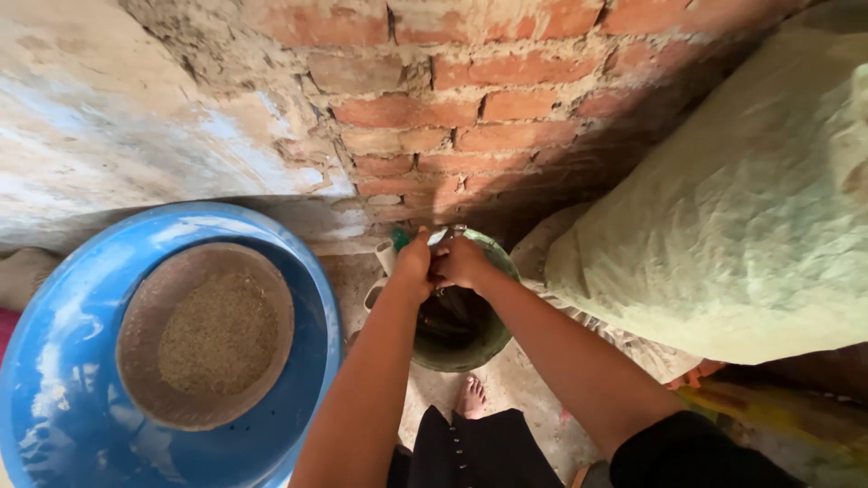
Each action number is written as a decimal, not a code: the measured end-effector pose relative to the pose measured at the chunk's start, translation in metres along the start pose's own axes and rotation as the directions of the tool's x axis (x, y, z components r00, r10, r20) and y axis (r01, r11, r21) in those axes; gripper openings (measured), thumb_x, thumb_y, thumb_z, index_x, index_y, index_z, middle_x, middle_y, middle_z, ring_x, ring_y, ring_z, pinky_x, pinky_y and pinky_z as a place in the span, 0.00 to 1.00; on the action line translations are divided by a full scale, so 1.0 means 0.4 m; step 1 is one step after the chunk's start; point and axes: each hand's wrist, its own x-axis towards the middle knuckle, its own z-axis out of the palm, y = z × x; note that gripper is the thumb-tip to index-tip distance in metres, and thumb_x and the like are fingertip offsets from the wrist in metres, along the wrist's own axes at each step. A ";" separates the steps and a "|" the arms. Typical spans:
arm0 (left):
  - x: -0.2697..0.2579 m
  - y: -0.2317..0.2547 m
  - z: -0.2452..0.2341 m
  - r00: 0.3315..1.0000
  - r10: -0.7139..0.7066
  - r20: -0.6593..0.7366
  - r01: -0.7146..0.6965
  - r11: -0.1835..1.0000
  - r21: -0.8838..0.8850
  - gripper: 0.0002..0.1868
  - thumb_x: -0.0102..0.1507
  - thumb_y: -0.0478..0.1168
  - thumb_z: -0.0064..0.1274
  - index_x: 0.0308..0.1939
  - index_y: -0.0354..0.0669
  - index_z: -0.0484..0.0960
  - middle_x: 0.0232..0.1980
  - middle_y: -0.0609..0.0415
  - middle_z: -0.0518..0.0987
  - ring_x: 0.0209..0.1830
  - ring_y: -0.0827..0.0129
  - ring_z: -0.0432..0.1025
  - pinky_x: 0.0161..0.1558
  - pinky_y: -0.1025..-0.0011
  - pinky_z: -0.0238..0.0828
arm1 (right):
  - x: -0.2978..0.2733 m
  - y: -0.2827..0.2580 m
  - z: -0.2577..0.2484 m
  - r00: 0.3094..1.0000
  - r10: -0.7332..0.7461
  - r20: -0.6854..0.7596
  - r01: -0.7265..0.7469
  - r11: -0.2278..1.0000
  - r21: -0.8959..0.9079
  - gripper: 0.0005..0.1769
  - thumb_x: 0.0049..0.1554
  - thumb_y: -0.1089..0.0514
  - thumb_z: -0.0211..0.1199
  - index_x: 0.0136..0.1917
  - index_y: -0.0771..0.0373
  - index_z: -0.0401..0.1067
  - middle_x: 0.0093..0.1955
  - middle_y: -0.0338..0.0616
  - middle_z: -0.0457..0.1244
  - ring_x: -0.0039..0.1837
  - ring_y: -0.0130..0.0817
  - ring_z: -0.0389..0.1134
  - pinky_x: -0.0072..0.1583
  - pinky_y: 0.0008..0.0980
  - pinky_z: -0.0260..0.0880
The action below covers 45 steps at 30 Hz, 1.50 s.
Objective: The person is inspecting, cleaning, and adjusting components of a woodworking machine using hand tools.
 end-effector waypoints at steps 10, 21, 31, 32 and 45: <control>-0.082 0.017 -0.005 0.997 0.071 -0.038 -0.070 0.997 0.036 0.24 0.67 0.59 0.52 0.51 0.42 0.79 0.45 0.48 0.80 0.44 0.55 0.74 0.41 0.53 0.74 | -0.178 -0.140 0.048 0.999 0.000 0.038 -0.008 0.973 0.229 0.14 0.59 0.61 0.57 0.58 0.62 0.74 0.46 0.39 0.69 0.45 0.30 0.71 0.48 0.34 0.76; -0.325 -0.007 0.022 0.727 0.686 0.014 -0.686 0.727 0.033 0.20 0.68 0.45 0.48 0.56 0.35 0.84 0.53 0.45 0.86 0.51 0.67 0.80 0.56 0.68 0.74 | -0.286 -0.225 -0.096 0.970 -0.238 -0.043 0.242 0.945 0.218 0.11 0.61 0.61 0.54 0.55 0.63 0.71 0.42 0.46 0.72 0.36 0.30 0.73 0.38 0.32 0.76; -0.589 0.063 0.112 0.573 0.809 -0.135 -0.781 0.588 0.210 0.41 0.72 0.65 0.35 0.79 0.38 0.56 0.81 0.44 0.58 0.80 0.60 0.52 0.74 0.65 0.45 | -0.426 -0.405 0.123 0.990 -0.142 0.010 0.097 0.725 0.682 0.36 0.67 0.34 0.48 0.72 0.64 0.68 0.67 0.51 0.66 0.64 0.43 0.67 0.64 0.45 0.69; -0.618 0.084 0.088 0.529 0.833 -0.161 -0.811 0.552 0.192 0.46 0.70 0.68 0.33 0.80 0.40 0.50 0.83 0.45 0.49 0.82 0.60 0.46 0.75 0.64 0.42 | -0.502 -0.495 0.129 0.970 -0.193 0.145 0.046 0.738 0.673 0.40 0.63 0.30 0.45 0.75 0.60 0.65 0.73 0.49 0.62 0.70 0.43 0.62 0.69 0.45 0.61; -1.066 0.170 -0.339 0.322 0.921 -0.217 -0.935 0.274 -0.227 0.58 0.68 0.78 0.25 0.81 0.29 0.47 0.87 0.42 0.48 0.87 0.54 0.43 0.82 0.51 0.29 | -0.671 -0.650 0.635 0.484 -0.805 0.343 0.709 0.590 0.387 0.50 0.66 0.25 0.42 0.83 0.66 0.48 0.89 0.48 0.38 0.89 0.41 0.34 0.83 0.41 0.30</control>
